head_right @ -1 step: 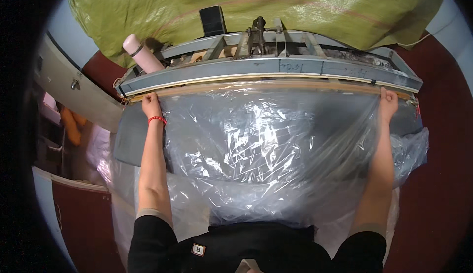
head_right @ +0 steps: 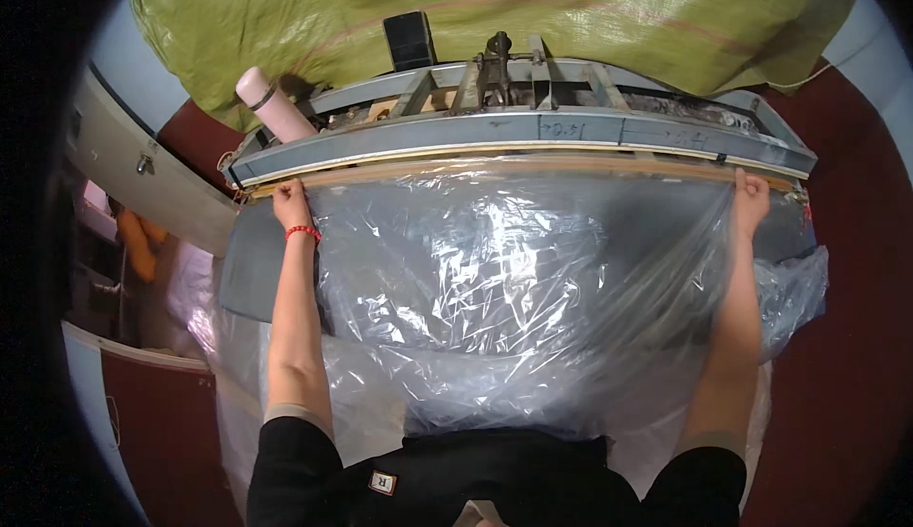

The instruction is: The recorder is wrapping large grey foam or plastic components in clear plastic film using a packaging machine or table.

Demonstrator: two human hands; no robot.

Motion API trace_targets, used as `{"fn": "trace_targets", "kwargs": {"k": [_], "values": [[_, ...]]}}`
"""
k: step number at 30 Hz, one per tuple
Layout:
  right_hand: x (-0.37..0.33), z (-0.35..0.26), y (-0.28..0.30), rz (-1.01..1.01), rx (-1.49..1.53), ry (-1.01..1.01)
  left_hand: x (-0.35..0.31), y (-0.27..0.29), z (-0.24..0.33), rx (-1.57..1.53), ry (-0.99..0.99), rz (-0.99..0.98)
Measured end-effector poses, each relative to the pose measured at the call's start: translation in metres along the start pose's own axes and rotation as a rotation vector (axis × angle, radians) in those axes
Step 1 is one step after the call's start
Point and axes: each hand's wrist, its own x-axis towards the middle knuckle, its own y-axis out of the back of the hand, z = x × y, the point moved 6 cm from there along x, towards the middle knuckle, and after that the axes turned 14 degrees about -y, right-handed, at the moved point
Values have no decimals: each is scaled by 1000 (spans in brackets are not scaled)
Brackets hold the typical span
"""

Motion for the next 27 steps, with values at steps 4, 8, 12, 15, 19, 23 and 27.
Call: {"fn": "trace_targets", "kwargs": {"k": [4,8,12,15,19,23,27], "values": [[10,2,15,-32,149,-159,0,5,21,83,51,71],[-5,-22,3,47,93,-170,10,27,-10,51,157,135],[-13,-32,11,-42,115,-122,-1,37,-15,-374,397,-50],[-47,-55,16,-146,56,-38,-27,64,30,288,-284,-219],[-100,-90,75,-38,-184,218,-67,85,99,500,-417,-380],[-159,-73,162,5,-455,123,-78,103,130,347,-565,-313],[-183,53,285,-398,-947,-234,-118,84,195,19,-700,-408]]}}
